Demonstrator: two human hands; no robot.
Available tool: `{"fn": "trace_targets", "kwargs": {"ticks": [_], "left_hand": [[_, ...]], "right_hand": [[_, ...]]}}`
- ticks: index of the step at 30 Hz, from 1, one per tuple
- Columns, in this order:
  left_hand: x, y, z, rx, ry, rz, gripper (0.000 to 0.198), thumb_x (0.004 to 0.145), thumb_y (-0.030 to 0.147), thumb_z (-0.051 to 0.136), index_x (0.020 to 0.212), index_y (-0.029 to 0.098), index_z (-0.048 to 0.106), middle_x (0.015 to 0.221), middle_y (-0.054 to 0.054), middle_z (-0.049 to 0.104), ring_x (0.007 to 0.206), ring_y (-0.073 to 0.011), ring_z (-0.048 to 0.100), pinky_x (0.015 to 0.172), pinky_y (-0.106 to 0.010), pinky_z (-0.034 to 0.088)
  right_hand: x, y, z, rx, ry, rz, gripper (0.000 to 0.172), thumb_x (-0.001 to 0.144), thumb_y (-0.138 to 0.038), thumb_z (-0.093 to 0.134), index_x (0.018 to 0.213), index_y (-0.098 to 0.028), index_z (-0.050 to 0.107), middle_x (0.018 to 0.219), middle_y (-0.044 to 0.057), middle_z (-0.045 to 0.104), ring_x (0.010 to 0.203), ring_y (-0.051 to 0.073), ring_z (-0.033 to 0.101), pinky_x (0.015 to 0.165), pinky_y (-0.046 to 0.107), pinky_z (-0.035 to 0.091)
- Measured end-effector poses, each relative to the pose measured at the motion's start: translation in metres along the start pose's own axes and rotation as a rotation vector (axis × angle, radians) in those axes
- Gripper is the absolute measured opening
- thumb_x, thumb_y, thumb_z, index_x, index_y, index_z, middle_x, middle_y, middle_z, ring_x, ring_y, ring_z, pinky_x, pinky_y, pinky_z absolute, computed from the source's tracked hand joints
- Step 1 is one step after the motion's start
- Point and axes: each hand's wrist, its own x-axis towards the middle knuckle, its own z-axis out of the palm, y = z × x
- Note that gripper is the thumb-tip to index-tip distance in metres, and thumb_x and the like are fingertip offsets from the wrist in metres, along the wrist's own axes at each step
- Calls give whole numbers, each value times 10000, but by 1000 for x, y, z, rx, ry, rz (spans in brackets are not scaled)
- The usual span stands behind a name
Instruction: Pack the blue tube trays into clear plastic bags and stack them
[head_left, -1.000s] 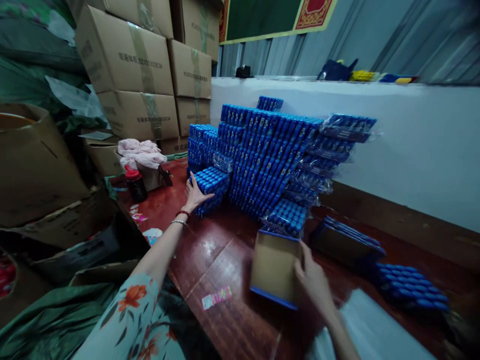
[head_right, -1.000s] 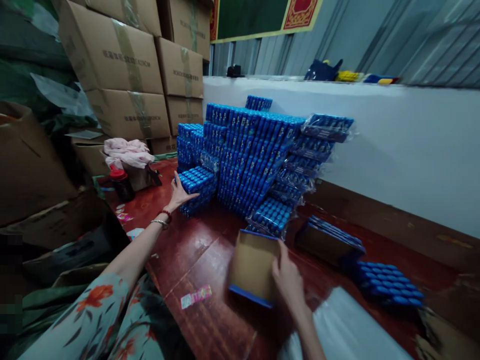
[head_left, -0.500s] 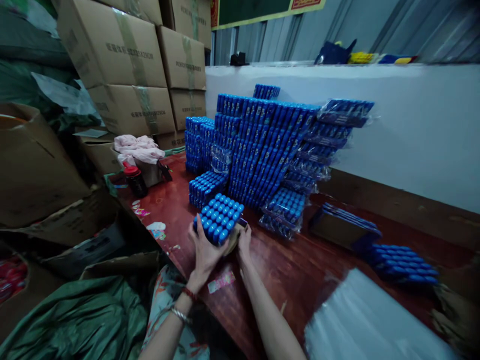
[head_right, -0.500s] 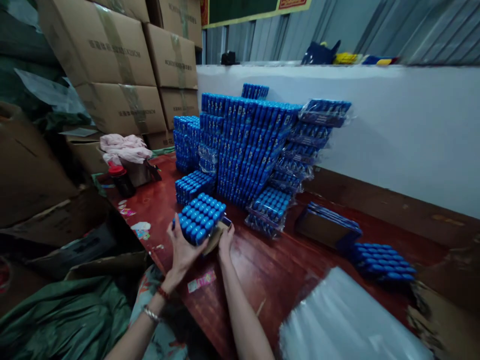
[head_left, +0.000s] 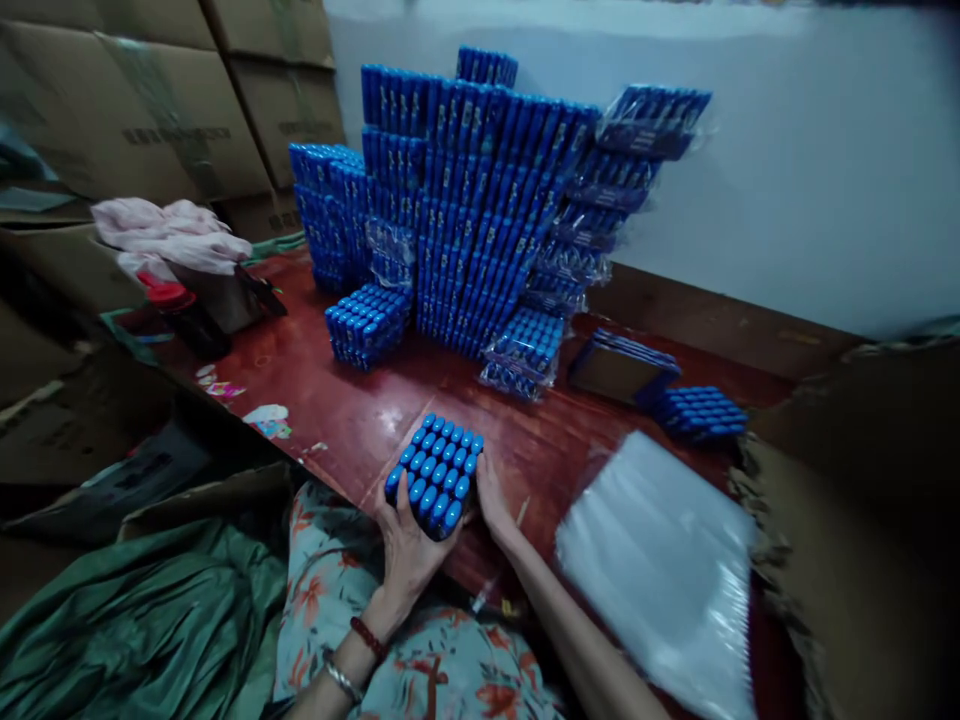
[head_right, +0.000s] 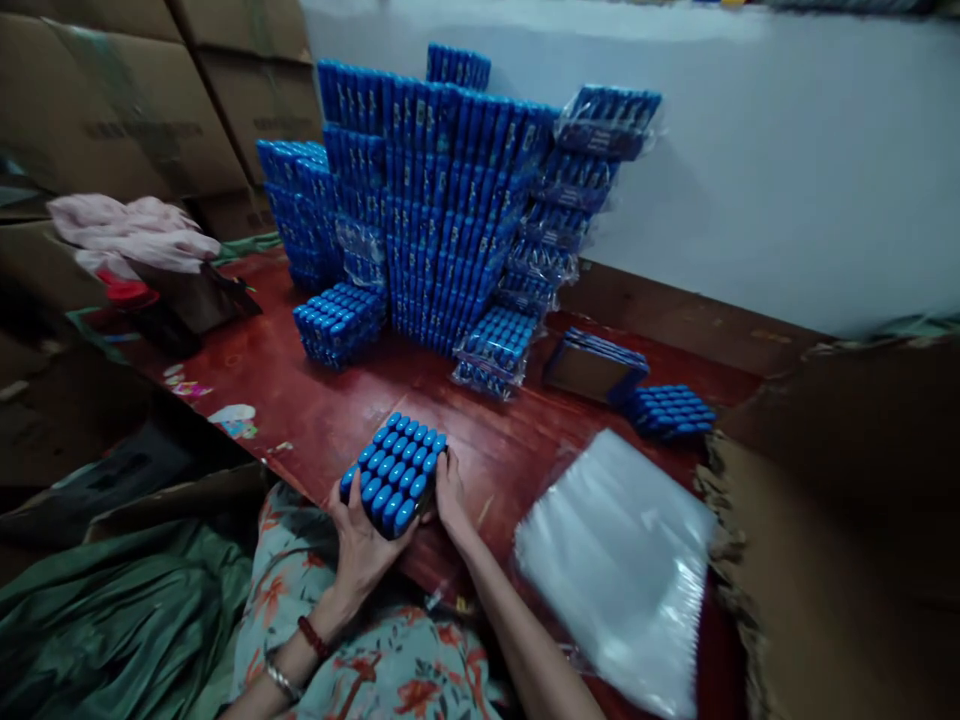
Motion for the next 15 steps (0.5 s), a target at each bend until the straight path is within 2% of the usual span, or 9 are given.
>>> {"fn": "trace_targets", "kwargs": {"ticks": [2, 4, 6, 7, 9, 10, 12, 13, 15], "left_hand": [[-8, 3, 2, 30, -13, 31, 1091, 639, 541, 710, 1442, 178, 67, 1385, -213, 153, 1298, -433, 269, 1015, -594, 347], [-13, -1, 3, 39, -63, 58, 1096, 639, 565, 701, 1437, 172, 61, 1382, -218, 154, 1292, -436, 276, 1005, -593, 352], [-14, -10, -1, 59, -135, 92, 1076, 646, 576, 689, 1434, 186, 69, 1384, -215, 169, 1288, -427, 301, 1000, -594, 349], [-13, -16, -4, 74, -170, 111, 1062, 651, 578, 685, 1433, 194, 77, 1384, -214, 183, 1289, -421, 313, 1006, -597, 338], [-10, -26, -10, 110, -219, 152, 1042, 650, 582, 685, 1432, 211, 104, 1378, -210, 229, 1300, -418, 319, 1040, -631, 265], [-6, -31, -14, 120, -234, 165, 1036, 649, 582, 689, 1432, 222, 114, 1377, -207, 249, 1310, -421, 311, 1053, -657, 214], [2, -37, -19, 78, -265, 181, 1025, 659, 555, 696, 1435, 245, 102, 1401, -204, 240, 1338, -414, 286, 1069, -670, 168], [6, -39, -21, 30, -285, 186, 1018, 672, 526, 696, 1438, 259, 81, 1426, -200, 207, 1358, -403, 263, 1078, -653, 188], [15, -41, -22, -72, -317, 200, 1012, 694, 468, 697, 1441, 288, 39, 1471, -178, 115, 1401, -386, 179, 1089, -595, 261]], "right_hand": [[-6, -2, -9, 69, -10, 51, 589, 767, -609, 557, 1223, -236, 541, 1245, 63, 610, 1219, 219, 514, 1046, 374, 378], [-12, -3, -18, 145, -62, 132, 602, 768, -583, 584, 1263, -254, 490, 986, 37, 708, 908, 218, 672, 817, 376, 524], [-16, -6, -27, 110, -124, 233, 623, 783, -597, 562, 1287, -245, 460, 694, -5, 690, 593, 207, 660, 609, 364, 535], [-16, -10, -33, 40, -120, 259, 609, 789, -604, 550, 1268, -234, 484, 625, -12, 663, 540, 206, 640, 586, 364, 526], [-13, -21, -42, -140, -8, 214, 555, 789, -593, 554, 1209, -231, 556, 680, 20, 678, 668, 231, 667, 705, 389, 522], [-11, -28, -46, -218, 72, 139, 529, 790, -573, 562, 1201, -241, 574, 801, 45, 702, 822, 249, 670, 821, 408, 496], [-3, -44, -46, -342, 154, -92, 519, 817, -529, 541, 1265, -268, 543, 1113, 66, 663, 1126, 264, 563, 1019, 436, 367], [0, -52, -42, -411, 127, -219, 526, 845, -512, 500, 1312, -269, 504, 1239, 66, 603, 1220, 259, 489, 1072, 445, 305], [6, -65, -26, -601, -25, -421, 532, 902, -483, 402, 1372, -238, 440, 1400, 77, 468, 1329, 250, 361, 1118, 462, 229]]}}
